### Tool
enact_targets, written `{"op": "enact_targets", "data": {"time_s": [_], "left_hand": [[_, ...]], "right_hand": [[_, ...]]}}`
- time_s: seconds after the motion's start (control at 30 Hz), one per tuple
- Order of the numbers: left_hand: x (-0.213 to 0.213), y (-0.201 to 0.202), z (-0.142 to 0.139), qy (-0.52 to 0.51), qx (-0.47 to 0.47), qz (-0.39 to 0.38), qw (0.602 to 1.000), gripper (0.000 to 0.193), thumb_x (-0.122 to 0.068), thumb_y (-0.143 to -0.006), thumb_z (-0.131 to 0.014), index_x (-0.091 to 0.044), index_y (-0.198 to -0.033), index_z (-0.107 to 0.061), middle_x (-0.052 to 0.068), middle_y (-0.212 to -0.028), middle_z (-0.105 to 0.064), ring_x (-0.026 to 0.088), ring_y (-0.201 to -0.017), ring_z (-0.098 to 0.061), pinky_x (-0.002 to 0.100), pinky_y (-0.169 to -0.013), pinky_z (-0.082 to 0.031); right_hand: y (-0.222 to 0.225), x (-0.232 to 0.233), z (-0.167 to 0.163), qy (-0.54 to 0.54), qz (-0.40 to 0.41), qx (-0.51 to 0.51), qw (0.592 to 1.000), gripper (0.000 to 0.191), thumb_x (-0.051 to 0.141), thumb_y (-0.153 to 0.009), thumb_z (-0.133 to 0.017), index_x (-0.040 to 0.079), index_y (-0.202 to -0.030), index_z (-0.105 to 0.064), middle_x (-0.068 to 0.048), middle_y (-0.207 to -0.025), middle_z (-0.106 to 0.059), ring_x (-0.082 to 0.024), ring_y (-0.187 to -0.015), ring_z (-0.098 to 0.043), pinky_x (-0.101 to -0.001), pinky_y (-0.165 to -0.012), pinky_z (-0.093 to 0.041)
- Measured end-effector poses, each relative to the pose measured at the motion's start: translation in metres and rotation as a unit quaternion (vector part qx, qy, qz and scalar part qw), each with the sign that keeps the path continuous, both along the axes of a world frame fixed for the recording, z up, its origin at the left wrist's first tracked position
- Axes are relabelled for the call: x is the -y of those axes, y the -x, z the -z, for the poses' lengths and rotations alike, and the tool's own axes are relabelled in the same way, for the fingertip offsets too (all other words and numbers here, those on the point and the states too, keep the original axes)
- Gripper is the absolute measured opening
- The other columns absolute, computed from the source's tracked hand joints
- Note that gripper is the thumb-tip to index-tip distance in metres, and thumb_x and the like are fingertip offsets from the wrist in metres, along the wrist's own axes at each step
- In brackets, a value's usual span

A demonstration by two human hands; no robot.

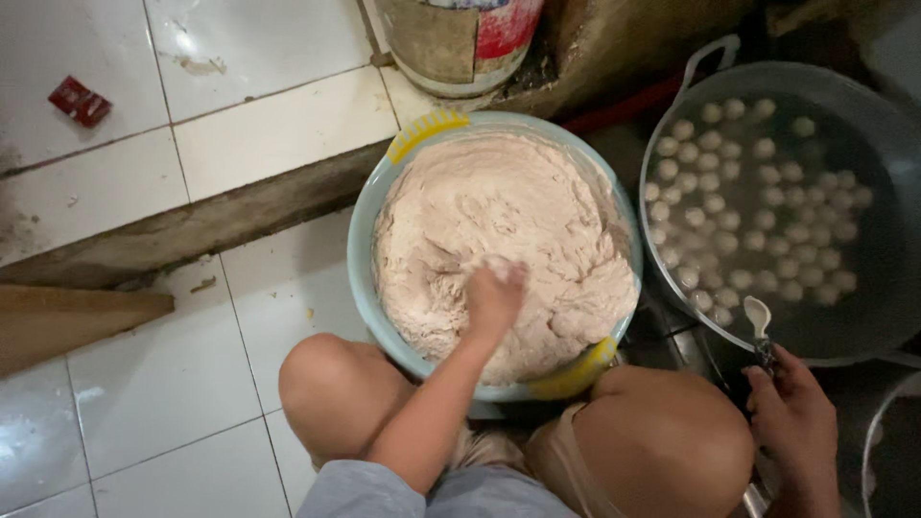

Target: The person scoops dough from a large basin using a spoon and drops small dough balls into a pot of boiling water. The process is repeated continuously, with the person using one hand to hold the dough and the other to scoop and release the balls.

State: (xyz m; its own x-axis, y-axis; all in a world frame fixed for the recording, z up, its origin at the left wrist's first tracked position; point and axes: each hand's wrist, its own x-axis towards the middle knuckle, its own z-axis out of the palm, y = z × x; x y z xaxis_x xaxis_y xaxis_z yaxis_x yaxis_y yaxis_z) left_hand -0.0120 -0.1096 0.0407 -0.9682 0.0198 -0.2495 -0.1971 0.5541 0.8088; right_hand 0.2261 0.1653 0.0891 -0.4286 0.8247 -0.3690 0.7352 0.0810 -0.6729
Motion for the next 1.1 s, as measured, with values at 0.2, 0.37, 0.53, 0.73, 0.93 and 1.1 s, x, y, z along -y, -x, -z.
{"op": "enact_targets", "data": {"time_s": [0.2, 0.37, 0.53, 0.73, 0.93, 1.1], "left_hand": [[0.043, 0.071, 0.010, 0.034, -0.167, -0.279, 0.945, 0.045, -0.041, -0.083, -0.079, 0.001, -0.099, -0.070, 0.024, -0.095, -0.073, 0.043, -0.088, -0.070, 0.051, -0.079, -0.054], [0.053, 0.123, 0.010, 0.092, -0.283, -0.279, 0.913, 0.052, -0.037, -0.096, -0.073, 0.008, -0.121, -0.069, 0.029, -0.128, -0.065, 0.045, -0.121, -0.059, 0.051, -0.104, -0.046], [0.014, 0.163, -0.001, 0.115, -0.166, -0.287, 0.936, 0.061, -0.048, -0.090, -0.074, 0.006, -0.117, -0.070, 0.023, -0.124, -0.070, 0.039, -0.118, -0.064, 0.045, -0.103, -0.049], [-0.055, 0.188, 0.011, 0.281, -0.183, -0.076, 0.939, 0.079, -0.068, -0.091, -0.066, 0.009, -0.111, -0.074, 0.031, -0.116, -0.070, 0.045, -0.116, -0.063, 0.050, -0.113, -0.040], [-0.121, 0.124, 0.037, 0.192, -0.187, 0.225, 0.937, 0.091, -0.071, -0.088, -0.069, 0.018, -0.110, -0.064, 0.038, -0.111, -0.066, 0.049, -0.107, -0.065, 0.051, -0.096, -0.052], [-0.124, 0.016, 0.040, 0.113, -0.069, 0.343, 0.930, 0.049, -0.046, -0.110, -0.053, -0.003, -0.100, -0.074, 0.025, -0.093, -0.072, 0.047, -0.096, -0.065, 0.054, -0.090, -0.051]], "right_hand": [[0.017, -0.018, 0.024, -0.039, -0.079, -0.007, 0.996, 0.047, 0.015, -0.096, -0.069, 0.004, -0.141, -0.059, -0.010, -0.099, -0.072, -0.017, -0.075, -0.064, -0.0337, -0.063, -0.049], [0.050, -0.048, 0.034, -0.197, -0.232, 0.045, 0.951, 0.039, 0.025, -0.094, -0.072, 0.006, -0.128, -0.068, -0.022, -0.110, -0.075, -0.038, -0.104, -0.072, -0.0446, -0.085, -0.056], [0.065, -0.062, 0.033, -0.174, -0.246, 0.134, 0.944, 0.042, 0.030, -0.092, -0.067, 0.015, -0.132, -0.065, -0.021, -0.110, -0.074, -0.044, -0.102, -0.069, -0.0522, -0.085, -0.055], [0.058, -0.091, 0.032, -0.181, -0.259, 0.281, 0.906, 0.051, 0.034, -0.094, -0.064, 0.022, -0.143, -0.058, -0.022, -0.111, -0.073, -0.044, -0.101, -0.070, -0.0551, -0.086, -0.055], [0.056, -0.100, 0.029, -0.189, -0.239, 0.289, 0.908, 0.051, 0.034, -0.095, -0.063, 0.022, -0.144, -0.059, -0.023, -0.114, -0.072, -0.045, -0.102, -0.069, -0.0570, -0.085, -0.054], [0.065, -0.076, 0.025, -0.142, -0.233, 0.146, 0.951, 0.047, 0.029, -0.098, -0.065, 0.014, -0.142, -0.061, -0.024, -0.110, -0.072, -0.042, -0.098, -0.069, -0.0503, -0.082, -0.055]]}}
